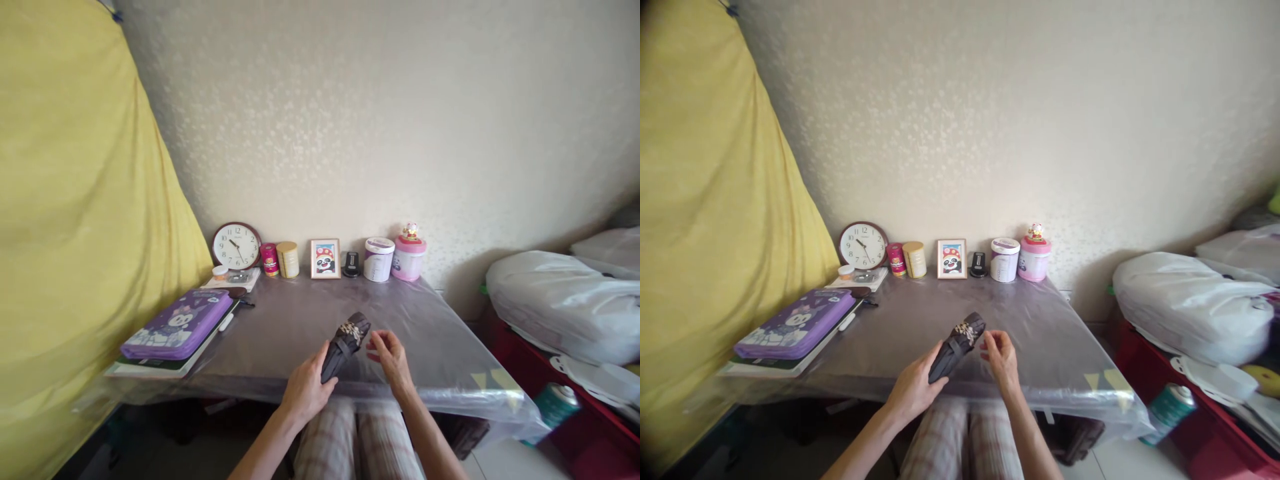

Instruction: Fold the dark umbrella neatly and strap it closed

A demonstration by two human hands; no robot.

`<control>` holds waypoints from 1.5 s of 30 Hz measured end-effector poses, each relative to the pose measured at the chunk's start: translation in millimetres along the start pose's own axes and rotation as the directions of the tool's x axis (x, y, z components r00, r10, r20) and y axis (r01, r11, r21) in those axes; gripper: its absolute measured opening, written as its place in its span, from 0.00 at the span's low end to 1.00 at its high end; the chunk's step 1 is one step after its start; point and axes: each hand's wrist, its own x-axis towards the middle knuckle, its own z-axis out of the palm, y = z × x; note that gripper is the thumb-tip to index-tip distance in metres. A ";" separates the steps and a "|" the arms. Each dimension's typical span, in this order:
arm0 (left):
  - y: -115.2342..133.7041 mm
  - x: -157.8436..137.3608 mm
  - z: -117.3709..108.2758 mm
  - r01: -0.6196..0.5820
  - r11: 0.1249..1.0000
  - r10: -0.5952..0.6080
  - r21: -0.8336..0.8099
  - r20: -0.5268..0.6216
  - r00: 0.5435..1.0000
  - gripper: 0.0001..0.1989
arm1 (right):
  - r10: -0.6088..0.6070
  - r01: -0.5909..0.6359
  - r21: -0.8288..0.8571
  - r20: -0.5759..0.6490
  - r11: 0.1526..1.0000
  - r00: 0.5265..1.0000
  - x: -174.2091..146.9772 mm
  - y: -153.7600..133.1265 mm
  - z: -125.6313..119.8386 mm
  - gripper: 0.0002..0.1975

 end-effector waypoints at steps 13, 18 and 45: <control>23.5 -10.7 1.0 0.066 0.877 0.020 -0.476 0.173 0.985 0.42 | 0.282 -0.313 0.412 0.135 0.856 0.950 -5.5 5.0 32.2 0.17; 11.7 -22.1 -5.1 0.448 0.421 0.064 -0.789 0.519 0.852 0.28 | 0.251 -0.337 0.350 0.268 0.874 0.930 0.3 -5.3 26.7 0.22; 28.0 -30.0 16.7 0.480 0.330 -0.189 -0.812 0.442 0.877 0.34 | 0.317 -0.404 0.357 0.277 0.843 0.907 -3.4 14.9 23.9 0.21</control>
